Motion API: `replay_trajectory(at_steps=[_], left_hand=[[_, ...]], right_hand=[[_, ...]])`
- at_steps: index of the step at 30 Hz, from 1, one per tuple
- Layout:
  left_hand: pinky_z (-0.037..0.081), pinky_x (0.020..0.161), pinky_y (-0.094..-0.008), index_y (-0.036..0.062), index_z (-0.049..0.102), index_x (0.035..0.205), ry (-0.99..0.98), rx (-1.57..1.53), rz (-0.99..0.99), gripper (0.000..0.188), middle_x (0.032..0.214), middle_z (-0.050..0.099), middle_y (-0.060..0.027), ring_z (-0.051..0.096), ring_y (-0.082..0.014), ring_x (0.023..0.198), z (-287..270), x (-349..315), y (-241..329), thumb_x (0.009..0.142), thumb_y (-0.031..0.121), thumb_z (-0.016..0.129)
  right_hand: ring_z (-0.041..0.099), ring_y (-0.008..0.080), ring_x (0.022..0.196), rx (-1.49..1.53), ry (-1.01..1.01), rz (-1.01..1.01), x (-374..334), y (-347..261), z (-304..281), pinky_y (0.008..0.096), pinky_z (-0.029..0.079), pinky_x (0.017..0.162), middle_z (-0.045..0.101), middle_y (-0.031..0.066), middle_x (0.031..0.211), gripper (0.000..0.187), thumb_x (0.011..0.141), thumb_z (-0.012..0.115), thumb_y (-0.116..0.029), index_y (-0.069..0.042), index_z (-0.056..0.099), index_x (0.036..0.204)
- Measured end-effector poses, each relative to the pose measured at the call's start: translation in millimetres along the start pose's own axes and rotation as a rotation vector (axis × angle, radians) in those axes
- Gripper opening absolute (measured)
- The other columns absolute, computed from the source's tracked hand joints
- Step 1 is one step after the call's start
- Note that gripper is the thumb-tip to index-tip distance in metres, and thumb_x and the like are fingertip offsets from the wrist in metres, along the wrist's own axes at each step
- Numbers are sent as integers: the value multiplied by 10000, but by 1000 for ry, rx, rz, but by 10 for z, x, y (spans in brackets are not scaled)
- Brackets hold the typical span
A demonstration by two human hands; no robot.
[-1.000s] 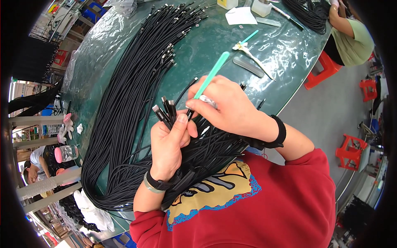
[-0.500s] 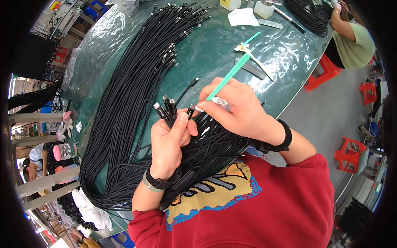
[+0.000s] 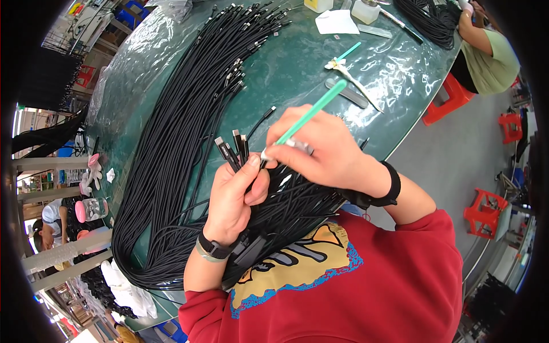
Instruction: The person gathers several black cables and wipes the metal connectors one by one with a cloth-wrapped stick. After cleaning the connectors, the person bundles the cables together and sets them back on the table.
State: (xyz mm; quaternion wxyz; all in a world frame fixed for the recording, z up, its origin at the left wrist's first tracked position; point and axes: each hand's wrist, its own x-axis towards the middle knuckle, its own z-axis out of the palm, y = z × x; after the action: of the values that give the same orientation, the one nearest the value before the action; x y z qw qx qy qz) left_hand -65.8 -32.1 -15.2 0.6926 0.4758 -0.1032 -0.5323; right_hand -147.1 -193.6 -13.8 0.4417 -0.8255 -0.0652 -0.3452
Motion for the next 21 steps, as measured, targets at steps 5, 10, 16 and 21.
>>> replay_trajectory(at_steps=[5,10,16,21], left_hand=[[212,404,-175,-22,544,920,21,16,11,249,563,448,7,282,-26,432,17,14,14,883,208,456],[223,411,-168,-29,536,956,75,-9,23,242,639,510,-39,293,-29,447,15,22,10,874,187,467],[232,415,-166,-49,513,1033,-9,-73,12,269,677,543,-67,310,-31,466,-46,23,-5,868,159,466],[235,417,-169,-52,500,1066,-54,-75,-25,284,678,545,-67,305,-30,464,-40,14,21,866,146,462]], right_hand=[[543,228,620,-41,-2,32,6,-19,3,295,417,547,563,72,695,84,705,622,-42,-40,571,772],[552,235,631,-4,42,160,-14,27,-11,297,422,545,559,74,698,81,710,619,-53,-38,570,773],[569,222,643,-44,-25,71,-2,-4,60,290,430,544,558,79,702,80,717,615,-53,-27,568,776],[565,209,636,-44,23,162,3,-22,25,281,423,541,558,80,705,86,722,616,-57,-23,566,783]])
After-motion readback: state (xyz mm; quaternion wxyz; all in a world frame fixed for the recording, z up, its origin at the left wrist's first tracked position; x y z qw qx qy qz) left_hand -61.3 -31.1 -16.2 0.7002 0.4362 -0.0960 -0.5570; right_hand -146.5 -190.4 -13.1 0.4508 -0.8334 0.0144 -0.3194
